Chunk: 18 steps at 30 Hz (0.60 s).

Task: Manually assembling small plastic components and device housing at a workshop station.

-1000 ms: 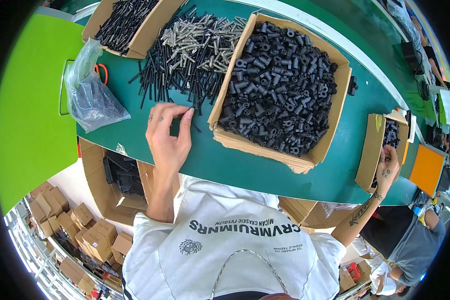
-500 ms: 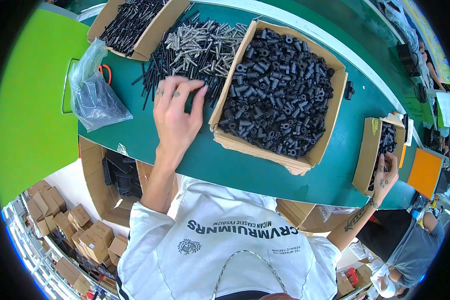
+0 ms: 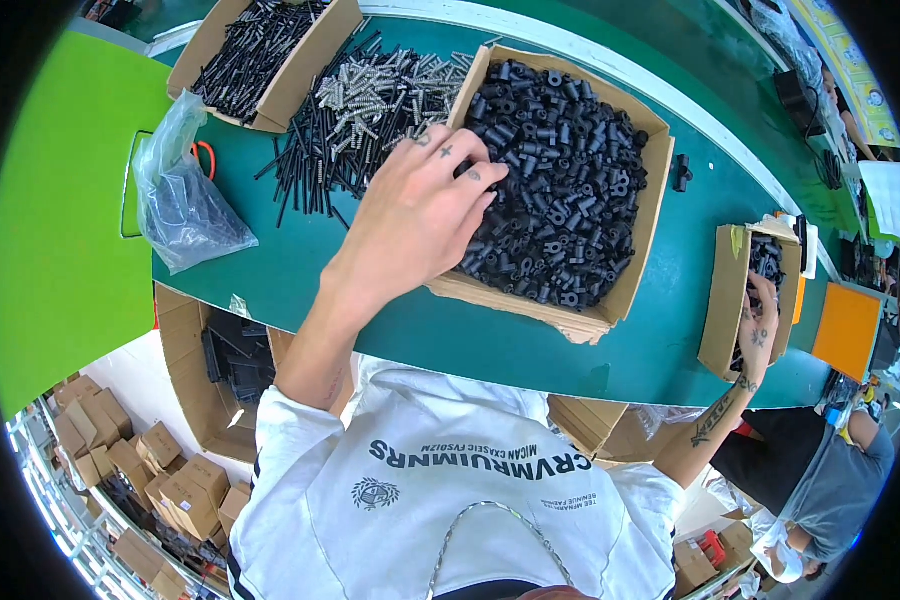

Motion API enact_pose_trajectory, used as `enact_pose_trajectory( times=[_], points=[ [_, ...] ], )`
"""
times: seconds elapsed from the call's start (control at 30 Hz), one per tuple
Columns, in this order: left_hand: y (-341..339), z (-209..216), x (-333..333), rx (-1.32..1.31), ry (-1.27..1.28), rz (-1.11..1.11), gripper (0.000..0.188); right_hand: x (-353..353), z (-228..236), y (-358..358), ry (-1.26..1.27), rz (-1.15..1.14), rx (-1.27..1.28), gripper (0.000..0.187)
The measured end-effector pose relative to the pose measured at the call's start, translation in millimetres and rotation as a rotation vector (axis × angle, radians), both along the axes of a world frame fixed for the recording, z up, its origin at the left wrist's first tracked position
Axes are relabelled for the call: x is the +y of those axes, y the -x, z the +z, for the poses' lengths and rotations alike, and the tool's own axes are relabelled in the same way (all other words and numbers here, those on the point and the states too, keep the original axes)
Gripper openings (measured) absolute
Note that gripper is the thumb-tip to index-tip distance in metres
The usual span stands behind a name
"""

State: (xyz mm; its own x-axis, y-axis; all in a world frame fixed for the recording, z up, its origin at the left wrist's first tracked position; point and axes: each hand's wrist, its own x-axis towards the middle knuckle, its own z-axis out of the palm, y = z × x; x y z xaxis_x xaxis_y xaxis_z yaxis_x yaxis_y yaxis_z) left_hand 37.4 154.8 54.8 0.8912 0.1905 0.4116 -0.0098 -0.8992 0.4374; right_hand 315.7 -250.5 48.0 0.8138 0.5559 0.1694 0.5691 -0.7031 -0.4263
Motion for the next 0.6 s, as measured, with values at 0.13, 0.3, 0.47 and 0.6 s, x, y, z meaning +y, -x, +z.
enact_pose_trajectory(
  times=[0.13,0.3,0.47,0.6],
  points=[
    [-1,2,-1,0.047,-0.012,0.053,0.023,-3,-1,-19,0.073,0.077,0.079,0.021],
    [-1,-2,-4,-0.001,-0.015,0.051,0.020,2,-1,-14,0.074,-0.027,0.086,0.018],
    [2,-14,-4,-0.090,-0.012,0.068,0.020,-3,-2,-12,-0.028,0.038,0.149,0.021],
    [2,-19,-3,-0.237,-0.029,0.075,0.023,-8,-2,-15,0.041,0.123,0.121,0.023]
  ],
)
